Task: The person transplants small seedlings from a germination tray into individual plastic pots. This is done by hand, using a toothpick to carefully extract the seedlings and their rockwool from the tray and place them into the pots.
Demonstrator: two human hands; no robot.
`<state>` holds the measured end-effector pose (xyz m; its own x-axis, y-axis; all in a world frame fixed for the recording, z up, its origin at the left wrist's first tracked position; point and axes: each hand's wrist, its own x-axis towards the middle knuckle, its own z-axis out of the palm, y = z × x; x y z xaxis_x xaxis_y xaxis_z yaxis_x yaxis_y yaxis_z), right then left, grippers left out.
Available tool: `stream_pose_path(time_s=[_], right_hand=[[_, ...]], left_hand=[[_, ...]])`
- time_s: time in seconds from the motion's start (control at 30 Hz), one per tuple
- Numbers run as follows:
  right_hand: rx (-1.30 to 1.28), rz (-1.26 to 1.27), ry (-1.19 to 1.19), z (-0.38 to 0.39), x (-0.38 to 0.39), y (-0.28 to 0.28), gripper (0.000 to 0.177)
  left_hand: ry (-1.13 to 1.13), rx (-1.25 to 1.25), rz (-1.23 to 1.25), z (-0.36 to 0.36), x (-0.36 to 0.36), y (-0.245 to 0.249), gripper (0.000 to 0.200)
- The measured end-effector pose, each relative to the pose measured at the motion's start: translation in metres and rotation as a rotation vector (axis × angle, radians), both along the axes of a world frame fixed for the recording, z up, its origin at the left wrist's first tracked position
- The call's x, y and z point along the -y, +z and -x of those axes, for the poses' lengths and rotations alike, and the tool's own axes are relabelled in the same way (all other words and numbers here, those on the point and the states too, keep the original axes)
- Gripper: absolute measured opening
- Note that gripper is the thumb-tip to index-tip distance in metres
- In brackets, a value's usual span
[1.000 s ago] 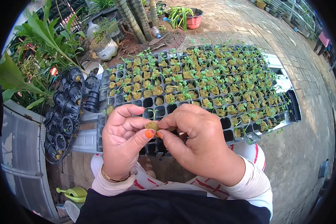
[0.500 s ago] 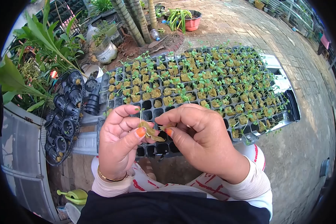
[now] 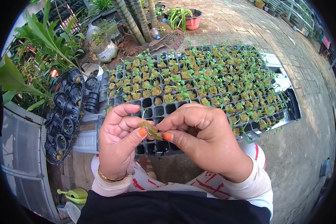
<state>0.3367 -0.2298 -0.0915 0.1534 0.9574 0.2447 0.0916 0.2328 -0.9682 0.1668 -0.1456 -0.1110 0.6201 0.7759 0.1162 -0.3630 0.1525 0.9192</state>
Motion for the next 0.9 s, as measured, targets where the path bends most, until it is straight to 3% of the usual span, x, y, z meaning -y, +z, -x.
stream_pose_path(time_s=[0.07,0.9], right_hand=[[-0.279,0.095,0.050,0.005,0.002,0.001,0.015],[-0.090,0.042,-0.148,0.020,-0.006,-0.013,0.015]], left_hand=[[0.021,-0.027,-0.058,0.000,0.000,-0.002,0.039],[-0.028,-0.027,-0.029,-0.001,0.003,-0.001,0.042]])
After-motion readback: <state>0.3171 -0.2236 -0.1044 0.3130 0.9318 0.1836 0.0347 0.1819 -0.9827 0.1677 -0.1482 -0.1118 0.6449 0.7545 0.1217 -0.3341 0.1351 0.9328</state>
